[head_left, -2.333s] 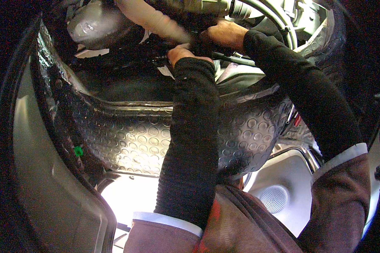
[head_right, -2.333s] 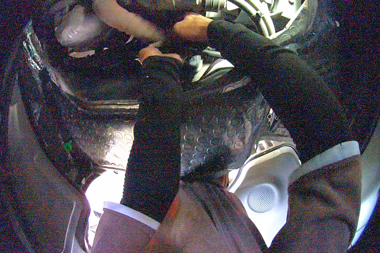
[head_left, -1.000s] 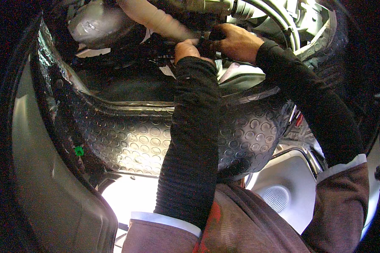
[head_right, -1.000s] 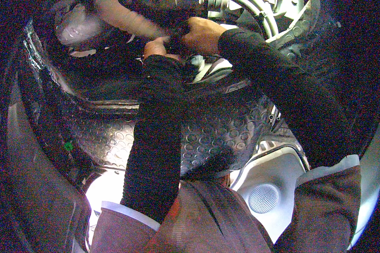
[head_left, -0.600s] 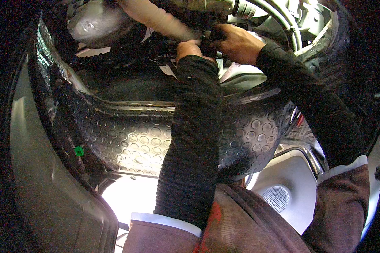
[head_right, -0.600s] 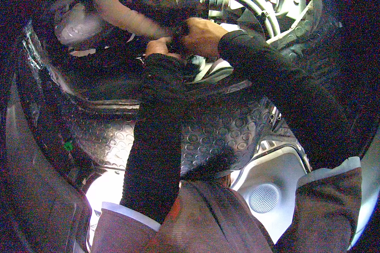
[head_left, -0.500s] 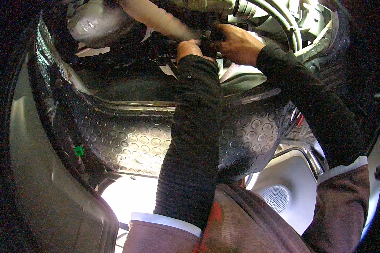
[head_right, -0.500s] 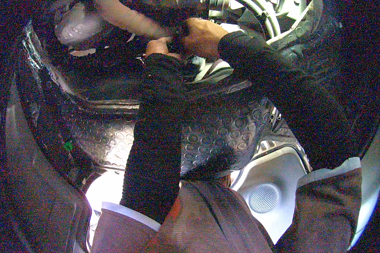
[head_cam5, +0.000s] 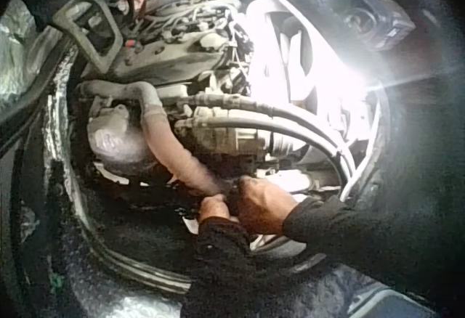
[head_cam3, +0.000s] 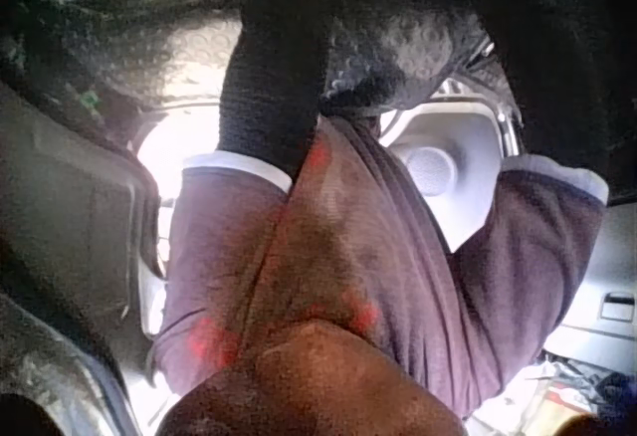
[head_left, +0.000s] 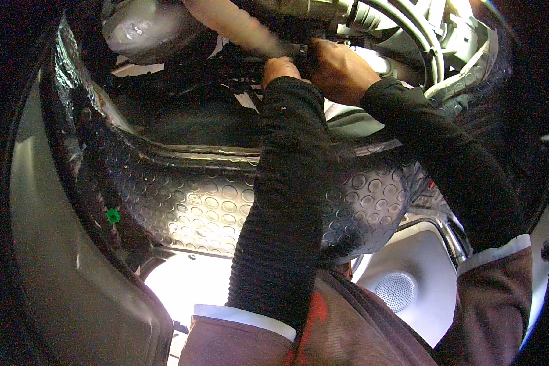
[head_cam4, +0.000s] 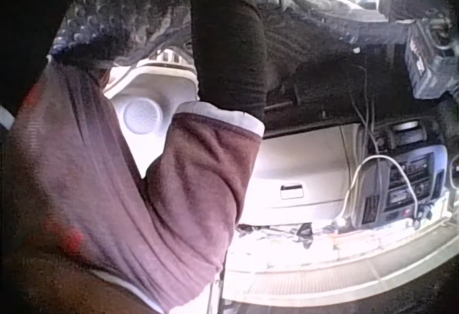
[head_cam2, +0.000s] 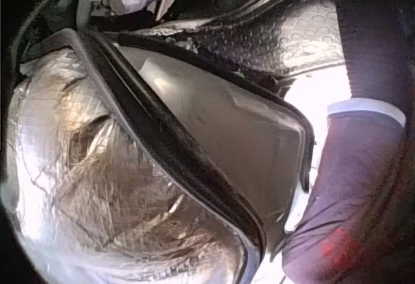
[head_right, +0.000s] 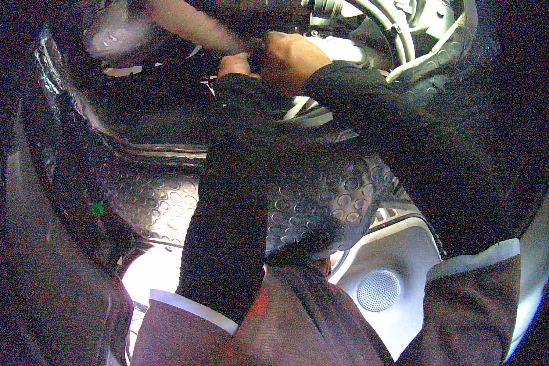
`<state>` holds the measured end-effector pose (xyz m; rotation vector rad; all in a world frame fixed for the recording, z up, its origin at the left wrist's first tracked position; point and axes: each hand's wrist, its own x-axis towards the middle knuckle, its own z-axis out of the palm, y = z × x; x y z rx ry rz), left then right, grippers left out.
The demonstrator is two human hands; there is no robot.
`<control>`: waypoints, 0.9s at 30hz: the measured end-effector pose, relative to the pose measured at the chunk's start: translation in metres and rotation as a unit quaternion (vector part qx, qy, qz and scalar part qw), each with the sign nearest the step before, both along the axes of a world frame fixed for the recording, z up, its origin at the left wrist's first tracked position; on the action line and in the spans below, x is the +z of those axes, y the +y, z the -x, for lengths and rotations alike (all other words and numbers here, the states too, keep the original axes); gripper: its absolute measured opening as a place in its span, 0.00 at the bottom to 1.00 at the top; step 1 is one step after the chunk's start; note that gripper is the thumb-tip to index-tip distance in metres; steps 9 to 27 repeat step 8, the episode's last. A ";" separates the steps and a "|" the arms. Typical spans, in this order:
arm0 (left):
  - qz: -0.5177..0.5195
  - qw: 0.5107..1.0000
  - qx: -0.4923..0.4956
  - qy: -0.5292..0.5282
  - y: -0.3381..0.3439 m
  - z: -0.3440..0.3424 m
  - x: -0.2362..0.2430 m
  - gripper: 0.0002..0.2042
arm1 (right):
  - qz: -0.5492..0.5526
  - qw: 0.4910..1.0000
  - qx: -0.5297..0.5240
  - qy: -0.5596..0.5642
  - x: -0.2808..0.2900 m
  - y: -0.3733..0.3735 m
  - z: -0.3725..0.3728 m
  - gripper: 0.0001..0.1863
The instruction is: The person walks from a workbench to a white truck with the hood open, then kneels inside the cab and uses a wrench and screwdriver to tighten bolts and adjust components within the engine bay. The person continues to manipulate hoses and fasteners with both hands throughout the clip.
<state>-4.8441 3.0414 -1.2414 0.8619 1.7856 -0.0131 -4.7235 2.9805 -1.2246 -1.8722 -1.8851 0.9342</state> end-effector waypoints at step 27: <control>-0.055 0.993 -0.106 0.021 0.003 0.004 -0.017 0.15 | -0.008 0.999 -0.016 -0.049 -0.008 0.008 -0.007 0.17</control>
